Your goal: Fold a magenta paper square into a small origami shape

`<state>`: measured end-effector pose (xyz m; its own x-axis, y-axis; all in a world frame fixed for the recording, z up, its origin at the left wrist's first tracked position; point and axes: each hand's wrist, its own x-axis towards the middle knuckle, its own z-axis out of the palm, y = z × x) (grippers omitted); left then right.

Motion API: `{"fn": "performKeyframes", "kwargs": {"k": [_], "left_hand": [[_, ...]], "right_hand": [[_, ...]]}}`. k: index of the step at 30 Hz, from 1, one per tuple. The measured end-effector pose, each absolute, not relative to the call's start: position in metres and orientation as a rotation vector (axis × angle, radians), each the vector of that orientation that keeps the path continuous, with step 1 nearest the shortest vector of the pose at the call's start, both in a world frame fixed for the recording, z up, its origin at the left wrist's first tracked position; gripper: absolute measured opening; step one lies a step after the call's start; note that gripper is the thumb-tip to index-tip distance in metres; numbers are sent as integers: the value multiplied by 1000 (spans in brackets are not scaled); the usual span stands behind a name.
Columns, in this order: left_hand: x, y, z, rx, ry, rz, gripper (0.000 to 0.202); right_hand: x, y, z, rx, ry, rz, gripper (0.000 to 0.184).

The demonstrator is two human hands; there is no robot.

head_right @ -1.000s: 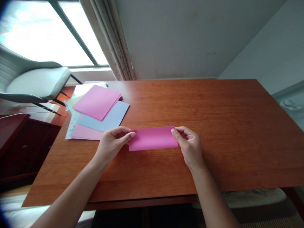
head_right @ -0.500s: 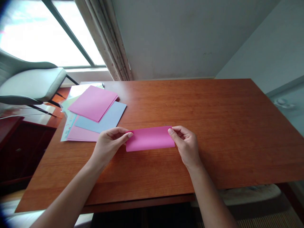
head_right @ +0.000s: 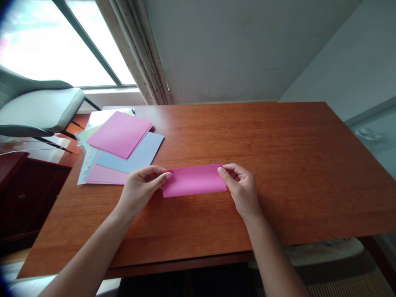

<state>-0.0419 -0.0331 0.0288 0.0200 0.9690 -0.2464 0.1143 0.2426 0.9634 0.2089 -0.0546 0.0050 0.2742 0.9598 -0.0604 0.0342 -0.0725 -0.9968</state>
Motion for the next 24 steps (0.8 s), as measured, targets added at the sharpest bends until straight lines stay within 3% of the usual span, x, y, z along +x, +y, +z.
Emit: {"fn": "performKeyframes", "kwargs": {"k": [14,24], "left_hand": [[-44,-33,23,1200,1346,957,26],[-50,-31,25,1829,1419,682,14]], "right_hand": [[213,-55,4,-1505,-1075,958,26],[228,-49,12,-1566,-1753,681,7]]}}
